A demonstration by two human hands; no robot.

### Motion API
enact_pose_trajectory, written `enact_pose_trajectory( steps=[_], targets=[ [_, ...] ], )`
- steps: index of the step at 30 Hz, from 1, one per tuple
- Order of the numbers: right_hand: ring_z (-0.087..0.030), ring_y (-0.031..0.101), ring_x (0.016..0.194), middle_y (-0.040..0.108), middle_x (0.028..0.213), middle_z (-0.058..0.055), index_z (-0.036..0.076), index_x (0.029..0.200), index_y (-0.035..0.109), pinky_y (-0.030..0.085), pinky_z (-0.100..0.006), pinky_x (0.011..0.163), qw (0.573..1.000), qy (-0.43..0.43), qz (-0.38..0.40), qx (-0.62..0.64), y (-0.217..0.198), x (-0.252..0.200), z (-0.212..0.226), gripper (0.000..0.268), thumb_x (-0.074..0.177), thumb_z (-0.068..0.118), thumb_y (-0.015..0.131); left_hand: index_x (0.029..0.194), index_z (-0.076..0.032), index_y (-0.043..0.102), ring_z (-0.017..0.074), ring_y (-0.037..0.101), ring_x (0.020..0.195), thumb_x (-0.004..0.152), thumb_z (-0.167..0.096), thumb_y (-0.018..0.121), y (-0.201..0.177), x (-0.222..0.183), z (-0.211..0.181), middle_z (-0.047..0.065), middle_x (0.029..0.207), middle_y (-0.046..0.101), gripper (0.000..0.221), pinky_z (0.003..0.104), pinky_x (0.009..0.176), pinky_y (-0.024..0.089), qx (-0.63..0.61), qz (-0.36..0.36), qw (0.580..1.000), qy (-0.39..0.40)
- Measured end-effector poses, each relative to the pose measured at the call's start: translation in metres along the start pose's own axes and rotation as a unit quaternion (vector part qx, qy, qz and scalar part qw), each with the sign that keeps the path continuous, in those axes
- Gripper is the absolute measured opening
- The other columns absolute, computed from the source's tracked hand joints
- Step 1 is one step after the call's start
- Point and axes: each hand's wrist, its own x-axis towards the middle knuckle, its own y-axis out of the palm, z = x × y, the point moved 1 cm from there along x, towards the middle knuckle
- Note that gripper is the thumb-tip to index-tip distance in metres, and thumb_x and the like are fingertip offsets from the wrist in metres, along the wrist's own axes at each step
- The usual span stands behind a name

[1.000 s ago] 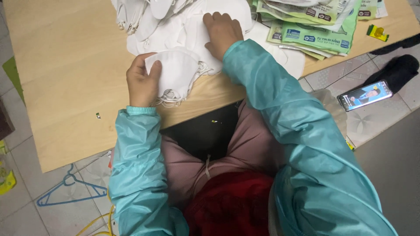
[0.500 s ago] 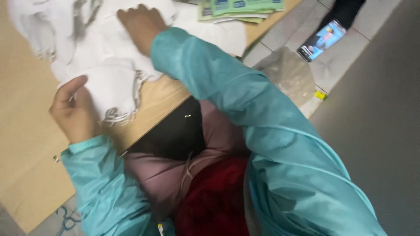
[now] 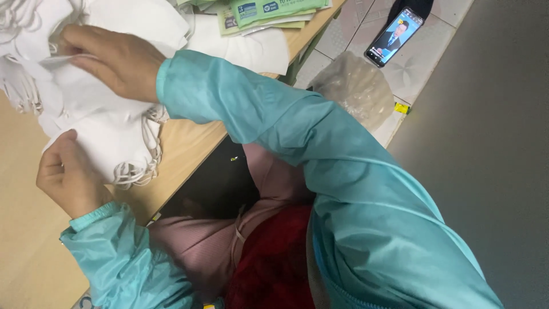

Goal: Inspecting and stacking white face masks at a workstation in a factory setting.

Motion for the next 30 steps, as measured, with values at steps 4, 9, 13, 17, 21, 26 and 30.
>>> enact_pose_trajectory(
  steps=[4, 9, 13, 17, 21, 26, 30],
  targets=[
    [-0.012, 0.057, 0.085, 0.061, 0.092, 0.004, 0.026, 0.103, 0.055, 0.052, -0.028, 0.068, 0.99, 0.057, 0.002, 0.129, 0.007, -0.006, 0.007, 0.006, 0.099, 0.031, 0.055, 0.087, -0.015, 0.062, 0.0042, 0.056, 0.091, 0.113, -0.037, 0.056, 0.002, -0.001, -0.006, -0.009, 0.092, 0.063, 0.034, 0.023, 0.085, 0.052, -0.059, 0.006, 0.998, 0.009],
    [-0.015, 0.058, 0.076, 0.063, 0.082, 0.0, 0.022, 0.096, 0.058, 0.049, -0.03, 0.071, 0.98, 0.079, 0.116, 0.144, 0.026, -0.02, 0.007, 0.009, 0.097, 0.029, 0.053, 0.109, -0.01, 0.075, 0.0121, 0.078, 0.112, 0.074, -0.082, 0.049, 0.01, -0.02, -0.044, 0.003, 0.115, 0.074, 0.084, 0.022, 0.091, 0.068, -0.049, 0.012, 0.994, -0.094],
    [-0.017, 0.056, 0.073, 0.061, 0.081, 0.0, 0.022, 0.094, 0.056, 0.045, -0.033, 0.068, 0.977, 0.082, 0.15, 0.128, 0.05, -0.03, 0.0, 0.007, 0.095, 0.029, 0.055, 0.091, -0.012, 0.074, 0.0043, 0.067, 0.093, 0.095, -0.035, 0.061, 0.013, -0.02, -0.033, -0.008, 0.095, 0.07, 0.027, 0.02, 0.083, 0.059, -0.109, 0.016, 0.987, -0.12],
    [-0.015, 0.047, 0.061, 0.053, 0.064, 0.003, 0.021, 0.092, 0.055, 0.041, -0.031, 0.059, 0.963, 0.13, 0.192, 0.134, 0.05, -0.032, 0.005, 0.007, 0.096, 0.027, 0.056, 0.09, -0.014, 0.062, 0.0022, 0.048, 0.084, 0.109, -0.023, 0.069, -0.004, -0.006, 0.008, -0.011, 0.084, 0.05, 0.023, 0.021, 0.077, 0.045, -0.012, 0.095, 0.995, -0.004],
    [-0.015, 0.065, 0.074, 0.071, 0.081, 0.002, 0.02, 0.087, 0.059, 0.053, -0.033, 0.072, 0.985, 0.032, 0.117, 0.122, 0.048, -0.024, -0.012, 0.009, 0.094, 0.023, 0.056, 0.088, -0.015, 0.058, 0.0032, 0.047, 0.081, 0.109, -0.016, 0.071, -0.009, 0.005, 0.029, -0.01, 0.083, 0.052, 0.025, 0.022, 0.077, 0.044, -0.061, 0.068, 0.996, 0.021],
    [-0.034, 0.066, 0.088, 0.07, 0.094, -0.009, 0.017, 0.09, 0.061, 0.046, -0.049, 0.074, 0.983, -0.003, 0.126, -0.131, 0.027, -0.016, -0.089, 0.016, 0.081, 0.026, 0.07, 0.097, -0.014, 0.06, 0.0057, 0.051, 0.089, 0.107, -0.02, 0.068, -0.009, 0.015, 0.04, -0.005, 0.092, 0.056, 0.013, 0.024, 0.083, 0.047, -0.051, 0.036, 0.995, 0.076],
    [-0.039, 0.065, 0.099, 0.07, 0.107, -0.012, 0.017, 0.11, 0.065, 0.05, -0.054, 0.078, 0.932, 0.137, 0.173, -0.287, -0.016, -0.009, -0.087, 0.036, 0.081, 0.028, 0.083, 0.095, -0.018, 0.052, 0.0069, 0.053, 0.085, 0.104, -0.018, 0.064, -0.002, 0.01, 0.029, -0.003, 0.092, 0.056, 0.015, 0.024, 0.079, 0.048, -0.162, 0.052, 0.985, 0.02]
  ],
)
